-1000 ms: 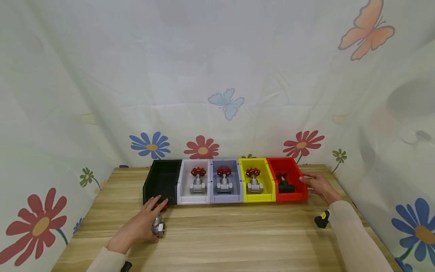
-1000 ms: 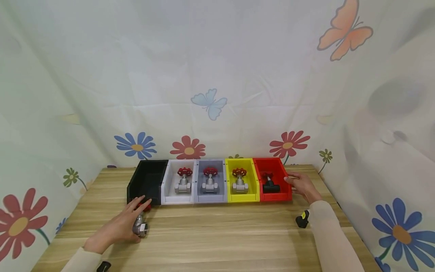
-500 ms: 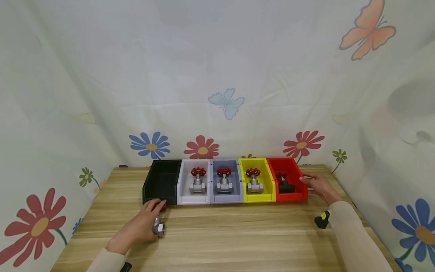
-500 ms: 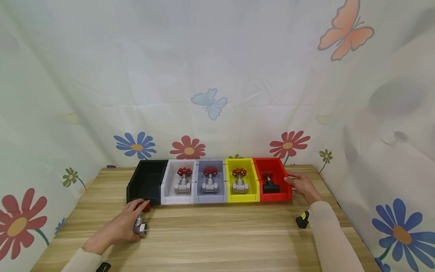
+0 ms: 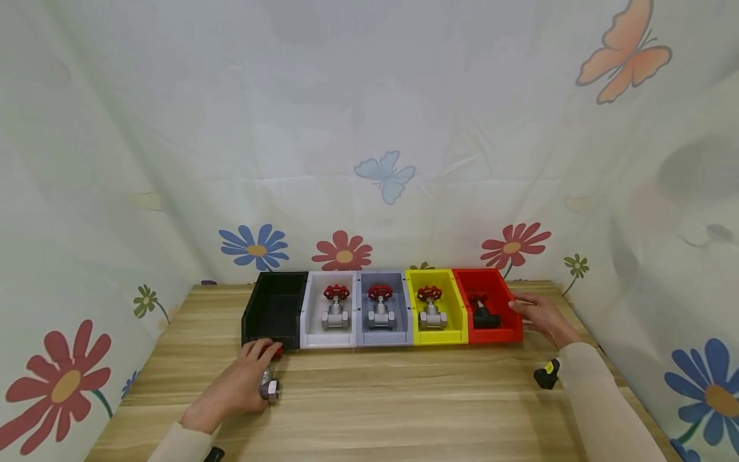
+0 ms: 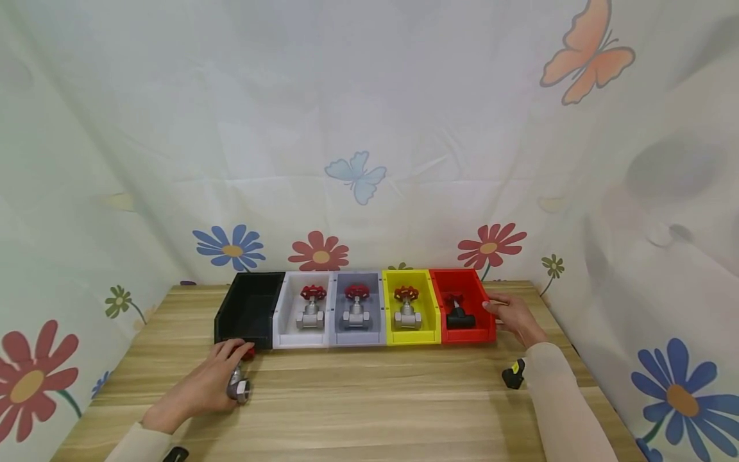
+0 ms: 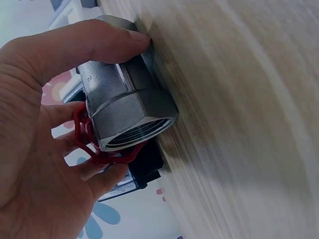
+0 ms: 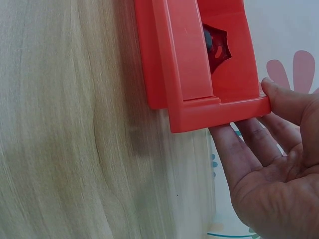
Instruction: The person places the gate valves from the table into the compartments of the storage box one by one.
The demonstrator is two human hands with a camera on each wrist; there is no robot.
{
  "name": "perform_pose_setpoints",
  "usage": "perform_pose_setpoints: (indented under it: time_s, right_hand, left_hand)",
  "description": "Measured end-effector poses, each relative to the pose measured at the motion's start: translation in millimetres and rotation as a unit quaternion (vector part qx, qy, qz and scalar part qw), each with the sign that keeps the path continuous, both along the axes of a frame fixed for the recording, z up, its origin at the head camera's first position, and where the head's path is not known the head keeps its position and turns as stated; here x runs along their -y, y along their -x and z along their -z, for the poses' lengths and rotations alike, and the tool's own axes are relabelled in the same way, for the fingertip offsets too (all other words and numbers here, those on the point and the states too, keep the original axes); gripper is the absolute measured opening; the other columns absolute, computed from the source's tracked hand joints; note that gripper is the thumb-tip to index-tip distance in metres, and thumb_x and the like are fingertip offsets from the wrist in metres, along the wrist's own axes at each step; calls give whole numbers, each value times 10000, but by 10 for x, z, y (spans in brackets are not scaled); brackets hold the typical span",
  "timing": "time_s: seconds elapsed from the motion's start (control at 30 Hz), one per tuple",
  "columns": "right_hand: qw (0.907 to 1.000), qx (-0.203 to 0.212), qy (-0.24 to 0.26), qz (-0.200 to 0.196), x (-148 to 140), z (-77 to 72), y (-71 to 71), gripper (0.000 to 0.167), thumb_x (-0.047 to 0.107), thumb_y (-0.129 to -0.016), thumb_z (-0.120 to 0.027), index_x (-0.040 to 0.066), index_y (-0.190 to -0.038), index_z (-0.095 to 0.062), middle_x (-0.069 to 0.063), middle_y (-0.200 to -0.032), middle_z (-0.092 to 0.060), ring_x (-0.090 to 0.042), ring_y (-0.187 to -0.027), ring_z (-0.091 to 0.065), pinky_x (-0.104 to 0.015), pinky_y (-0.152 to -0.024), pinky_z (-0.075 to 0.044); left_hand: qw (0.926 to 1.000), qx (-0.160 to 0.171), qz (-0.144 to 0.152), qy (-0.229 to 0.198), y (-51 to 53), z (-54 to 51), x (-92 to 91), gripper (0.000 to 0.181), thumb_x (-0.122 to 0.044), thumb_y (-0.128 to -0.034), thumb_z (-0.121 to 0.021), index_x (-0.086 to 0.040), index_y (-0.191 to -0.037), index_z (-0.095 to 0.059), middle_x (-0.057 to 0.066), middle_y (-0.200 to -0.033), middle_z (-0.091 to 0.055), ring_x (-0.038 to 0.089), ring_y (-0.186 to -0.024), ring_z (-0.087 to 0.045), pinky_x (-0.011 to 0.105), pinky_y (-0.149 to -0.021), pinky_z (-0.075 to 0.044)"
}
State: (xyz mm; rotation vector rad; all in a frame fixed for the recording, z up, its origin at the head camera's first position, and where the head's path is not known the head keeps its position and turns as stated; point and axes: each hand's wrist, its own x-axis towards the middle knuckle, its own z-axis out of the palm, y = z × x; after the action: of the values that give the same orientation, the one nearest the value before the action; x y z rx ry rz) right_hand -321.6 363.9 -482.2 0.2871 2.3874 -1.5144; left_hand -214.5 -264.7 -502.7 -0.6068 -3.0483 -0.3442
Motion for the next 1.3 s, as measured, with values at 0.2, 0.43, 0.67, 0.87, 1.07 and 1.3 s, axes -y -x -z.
perform_pose_setpoints:
  time_s: [0.2, 0.43, 0.67, 0.87, 1.07, 1.3]
  right_hand:
    - [9999, -56, 102, -71, 13, 13, 6, 680, 348, -1021, -511, 40, -1558, -230, -277, -1560, -313, -436, -1359, -436, -446, -1009, -520]
    - [9999, -86, 73, -91, 22, 7, 6, 694, 359, -1014, -521, 22, -1551, -239, -286, -1552, -322, -434, -1348, -450, -417, -974, -545]
    - [9999, -68, 30, -71, 21, 9, 1, 701, 377, -1010, -524, 34, -1553, -243, -284, -1551, -324, -432, -1338, -457, -432, -994, -531]
    - [9999, -73, 23, -114, 19, 13, -3, 705, 386, -1011, -519, 39, -1556, -237, -280, -1553, -323, -431, -1344, -453, -441, -1005, -523]
    - [9998, -130, -29, -127, 15, 16, 5, 676, 375, -1016, -510, 54, -1554, -255, -270, -1553, -332, -430, -1372, -426, -459, -1009, -517]
    - [9999, -84, -46, -107, 20, 6, 0, 675, 371, -1015, -513, 56, -1553, -255, -274, -1551, -330, -435, -1376, -420, -462, -1014, -513]
  left_hand:
    - [9999, 39, -63, 98, -11, -20, -6, 1022, -130, -478, -903, -67, -1399, -465, 147, -1359, -445, 387, -1274, -406, 507, -972, -510]
    - [10000, -13, -47, 70, -33, -35, -12, 992, -120, -459, -907, -76, -1358, -488, 132, -1317, -457, 374, -1245, -423, 493, -955, -512]
    - [9997, 78, -116, 190, -34, -90, -36, 980, -164, -490, -921, -94, -1364, -482, 134, -1348, -438, 374, -1263, -407, 504, -974, -513]
    - [9995, 109, -136, 261, -62, -204, -74, 984, -184, -513, -935, -108, -1379, -476, 139, -1392, -420, 382, -1295, -382, 525, -981, -511]
    - [9995, -61, -27, 323, -95, -315, -106, 973, -199, -521, -929, -109, -1378, -479, 141, -1404, -421, 378, -1298, -380, 519, -972, -514]
    - [9992, -200, -15, 353, -94, -417, -129, 998, -166, -484, -945, -107, -1368, -485, 151, -1401, -425, 384, -1298, -375, 534, -985, -507]
